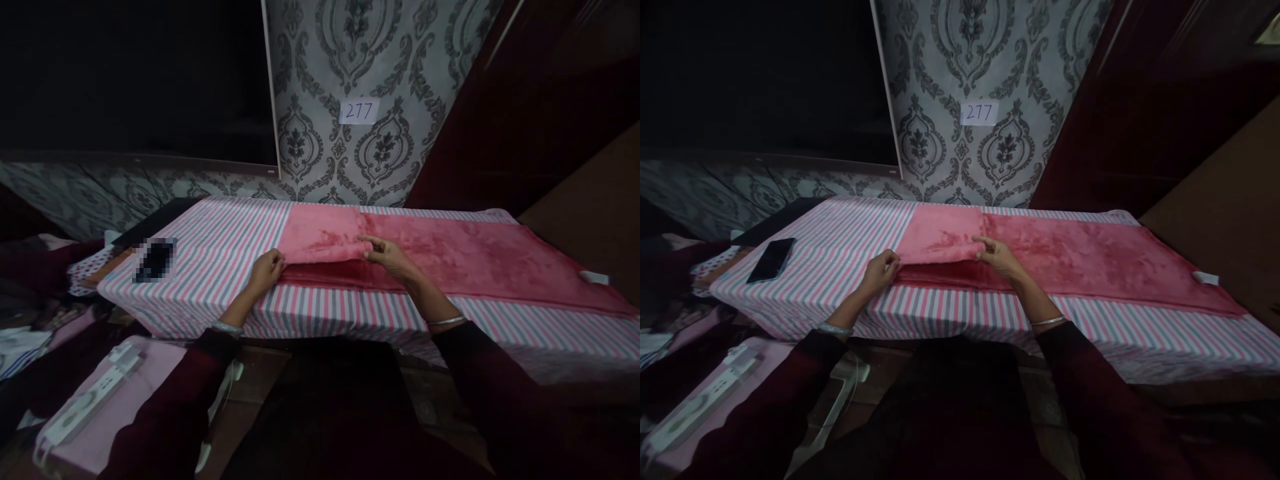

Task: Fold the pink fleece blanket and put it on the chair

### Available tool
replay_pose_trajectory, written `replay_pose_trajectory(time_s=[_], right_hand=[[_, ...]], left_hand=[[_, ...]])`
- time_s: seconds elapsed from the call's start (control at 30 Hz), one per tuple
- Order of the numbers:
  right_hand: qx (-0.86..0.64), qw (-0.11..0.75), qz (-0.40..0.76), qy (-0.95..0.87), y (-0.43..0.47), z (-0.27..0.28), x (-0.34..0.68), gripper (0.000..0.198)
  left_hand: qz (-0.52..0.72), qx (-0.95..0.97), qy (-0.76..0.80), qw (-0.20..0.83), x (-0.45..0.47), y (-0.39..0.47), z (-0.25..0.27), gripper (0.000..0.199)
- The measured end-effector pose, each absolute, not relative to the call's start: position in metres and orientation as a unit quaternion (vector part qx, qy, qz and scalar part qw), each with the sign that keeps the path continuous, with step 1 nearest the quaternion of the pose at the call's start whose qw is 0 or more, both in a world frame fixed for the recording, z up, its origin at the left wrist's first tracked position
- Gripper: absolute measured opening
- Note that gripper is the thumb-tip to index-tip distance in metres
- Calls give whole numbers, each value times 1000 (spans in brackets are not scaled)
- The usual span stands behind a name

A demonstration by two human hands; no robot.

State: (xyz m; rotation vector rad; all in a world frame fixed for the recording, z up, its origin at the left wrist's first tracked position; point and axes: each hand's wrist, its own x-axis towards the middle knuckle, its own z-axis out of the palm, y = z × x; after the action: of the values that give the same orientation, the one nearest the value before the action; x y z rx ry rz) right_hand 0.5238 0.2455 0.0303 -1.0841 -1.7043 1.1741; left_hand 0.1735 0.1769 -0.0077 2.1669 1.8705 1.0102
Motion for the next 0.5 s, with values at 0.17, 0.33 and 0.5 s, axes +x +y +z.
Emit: replay_pose_trajectory(time_s=[0.17,0.33,0.5], right_hand=[[-473,374,315,-733,248,4,531,52],[-453,379,230,-774,246,-10,532,39],[-444,416,118,-785,240,-14,527,23]], left_hand=[[266,777,570,0,176,176,-7,25],[208,834,511,-27,173,177,-4,34],[178,830,522,-83,172,182,3,19]])
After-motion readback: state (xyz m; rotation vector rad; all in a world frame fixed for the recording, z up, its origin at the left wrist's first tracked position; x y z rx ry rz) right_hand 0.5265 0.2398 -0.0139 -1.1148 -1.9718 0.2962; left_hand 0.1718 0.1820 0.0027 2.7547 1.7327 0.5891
